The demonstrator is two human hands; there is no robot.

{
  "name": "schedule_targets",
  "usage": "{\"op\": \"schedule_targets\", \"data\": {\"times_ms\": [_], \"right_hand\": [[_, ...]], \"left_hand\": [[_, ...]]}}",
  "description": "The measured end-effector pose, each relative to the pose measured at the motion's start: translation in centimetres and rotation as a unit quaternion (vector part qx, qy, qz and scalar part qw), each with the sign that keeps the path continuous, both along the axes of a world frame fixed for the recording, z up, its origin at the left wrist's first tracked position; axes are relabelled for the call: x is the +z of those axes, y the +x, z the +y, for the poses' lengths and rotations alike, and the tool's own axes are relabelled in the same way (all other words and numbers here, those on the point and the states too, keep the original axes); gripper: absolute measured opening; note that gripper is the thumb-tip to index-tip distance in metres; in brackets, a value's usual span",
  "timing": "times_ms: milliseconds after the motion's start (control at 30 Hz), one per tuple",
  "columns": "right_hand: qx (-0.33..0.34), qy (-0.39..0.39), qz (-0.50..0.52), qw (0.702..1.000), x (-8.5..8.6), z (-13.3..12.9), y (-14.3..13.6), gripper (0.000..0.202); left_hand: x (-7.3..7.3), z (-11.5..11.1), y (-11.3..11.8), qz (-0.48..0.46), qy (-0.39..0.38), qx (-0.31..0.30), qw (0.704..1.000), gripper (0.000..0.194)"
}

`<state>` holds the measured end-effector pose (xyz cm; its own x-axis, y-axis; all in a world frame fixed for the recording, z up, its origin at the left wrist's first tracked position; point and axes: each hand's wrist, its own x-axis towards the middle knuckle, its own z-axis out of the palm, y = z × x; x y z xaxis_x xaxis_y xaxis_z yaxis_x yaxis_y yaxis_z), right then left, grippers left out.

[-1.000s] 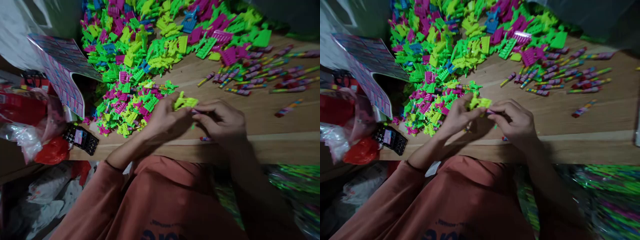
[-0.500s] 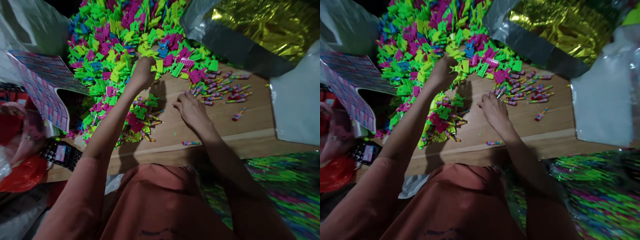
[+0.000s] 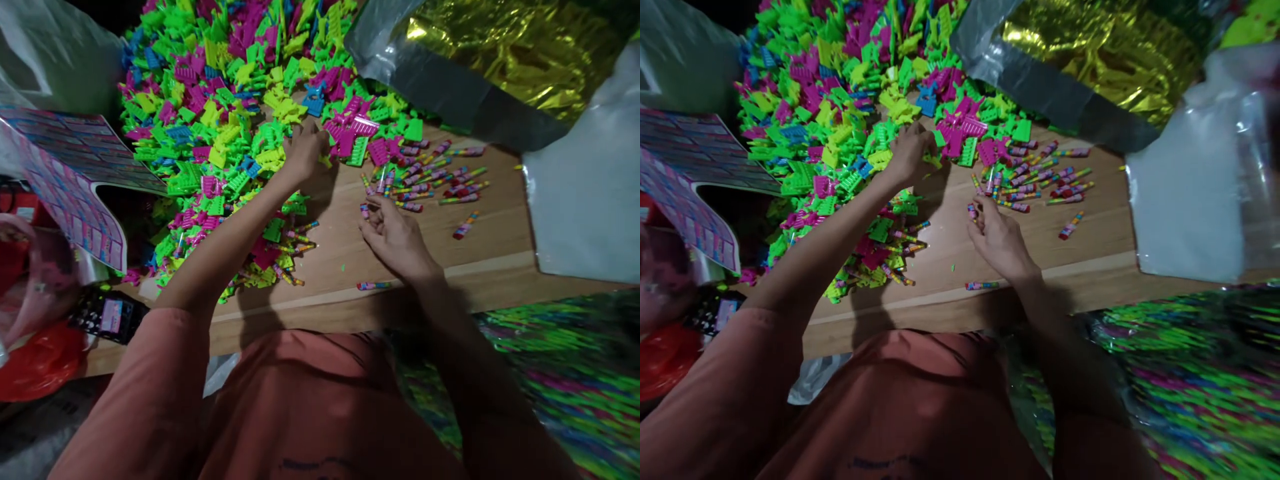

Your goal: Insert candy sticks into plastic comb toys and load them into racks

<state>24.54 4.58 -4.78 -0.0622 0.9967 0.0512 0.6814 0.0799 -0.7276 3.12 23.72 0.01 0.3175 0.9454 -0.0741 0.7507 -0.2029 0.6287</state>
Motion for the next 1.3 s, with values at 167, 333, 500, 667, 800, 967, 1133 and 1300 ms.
{"op": "schedule_targets", "data": {"times_ms": [167,333,500,667,800,967,1133,1300], "right_hand": [[-0.021,0.043,0.169,0.985,0.5,0.1,-0.4,0.044],[-0.036,0.105,0.234,0.966,0.9,-0.1,-1.6,0.036],[-0.041,0.182,0.198,0.962,1.4,-0.4,-1.9,0.028],[-0.042,0.147,0.187,0.97,1.3,-0.9,-1.8,0.023],[-0.042,0.122,0.192,0.973,1.2,-1.4,-2.2,0.027],[-0.025,0.149,0.213,0.965,1.7,-1.8,-2.3,0.029],[-0.007,0.131,0.214,0.968,2.3,-2.1,-2.1,0.027],[-0.022,0.102,0.263,0.959,1.5,-2.2,-2.3,0.026]], "left_hand": [[1.7,-2.3,-1.3,-0.174,-0.058,-0.019,0.983,0.029],[2.7,-7.6,-0.7,-0.375,-0.226,0.01,0.899,0.047],[3.5,-11.9,0.5,-0.441,-0.311,0.003,0.842,0.05],[4.9,-14.3,-0.2,-0.449,-0.346,-0.058,0.822,0.076],[5.0,-15.2,-0.1,-0.446,-0.287,-0.012,0.848,0.065],[4.4,-15.6,0.3,-0.441,-0.299,0.084,0.842,0.045],[4.0,-16.0,0.1,-0.456,-0.344,0.129,0.811,0.051],[3.7,-16.2,0.3,-0.501,-0.378,0.127,0.768,0.054]]}}
